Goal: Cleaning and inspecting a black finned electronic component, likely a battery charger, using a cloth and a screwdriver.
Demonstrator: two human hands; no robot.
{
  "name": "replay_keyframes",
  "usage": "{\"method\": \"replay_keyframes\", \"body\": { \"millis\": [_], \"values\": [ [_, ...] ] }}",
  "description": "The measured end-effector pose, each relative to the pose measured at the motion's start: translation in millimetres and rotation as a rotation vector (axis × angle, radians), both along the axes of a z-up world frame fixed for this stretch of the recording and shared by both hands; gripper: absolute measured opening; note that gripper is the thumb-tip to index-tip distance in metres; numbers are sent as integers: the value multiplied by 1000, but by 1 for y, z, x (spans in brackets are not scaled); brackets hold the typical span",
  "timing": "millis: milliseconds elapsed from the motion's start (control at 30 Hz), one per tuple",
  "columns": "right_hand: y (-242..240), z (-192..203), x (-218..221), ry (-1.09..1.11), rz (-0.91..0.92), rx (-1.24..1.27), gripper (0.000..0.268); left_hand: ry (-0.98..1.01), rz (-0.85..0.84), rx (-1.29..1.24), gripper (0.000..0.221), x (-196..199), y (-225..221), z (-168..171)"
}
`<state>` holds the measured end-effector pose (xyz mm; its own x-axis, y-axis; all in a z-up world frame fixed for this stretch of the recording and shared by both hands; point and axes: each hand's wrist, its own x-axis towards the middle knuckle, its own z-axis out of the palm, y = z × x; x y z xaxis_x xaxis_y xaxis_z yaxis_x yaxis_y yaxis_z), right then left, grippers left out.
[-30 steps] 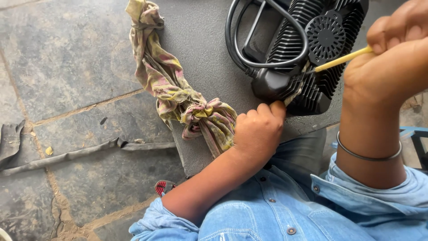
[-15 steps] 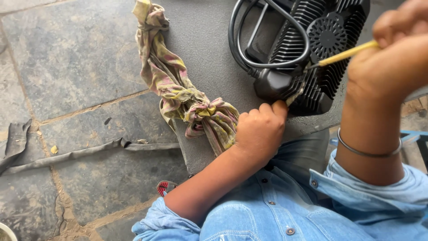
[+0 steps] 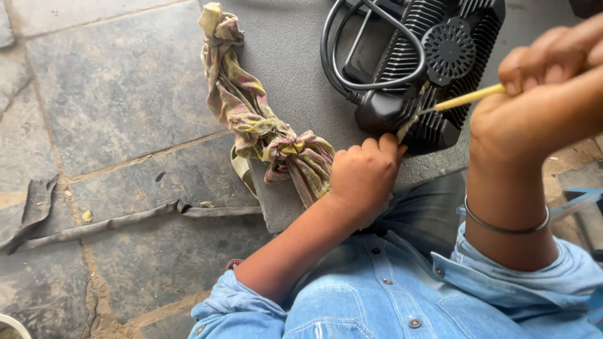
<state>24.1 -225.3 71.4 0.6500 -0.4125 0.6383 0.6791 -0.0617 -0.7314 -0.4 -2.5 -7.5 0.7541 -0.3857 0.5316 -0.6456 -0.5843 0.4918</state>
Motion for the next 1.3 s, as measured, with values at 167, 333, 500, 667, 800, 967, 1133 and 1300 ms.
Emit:
{"method": "replay_keyframes", "body": {
  "millis": [167, 333, 500, 667, 800, 967, 1133, 1300],
  "values": [
    [-6, 7, 20, -58, 80, 135, 37, -10, -6, -18, 31, -2, -4, -8],
    [22, 25, 17, -83, -113, -51, 54, 10, -15, -76, 32, -2, 1, -6],
    [48, 40, 11, -86, -175, -203, 56, 10, -59, -78, 32, -2, 5, -2],
    [37, 39, 11, -98, -118, -143, 49, 23, -57, -98, 30, -1, 2, -5],
    [-31, 21, 19, -28, 82, 74, 46, 5, -32, -87, 29, -1, 3, -4],
    [24, 43, 10, -7, -32, -8, 44, -6, -20, -56, 30, -1, 1, -4],
    [-6, 24, 13, -16, 70, 132, 41, 33, -44, -97, 30, 0, 2, -3],
    [24, 33, 13, -37, -36, 27, 39, 41, -47, -94, 30, 0, 3, -2]
  ]
}}
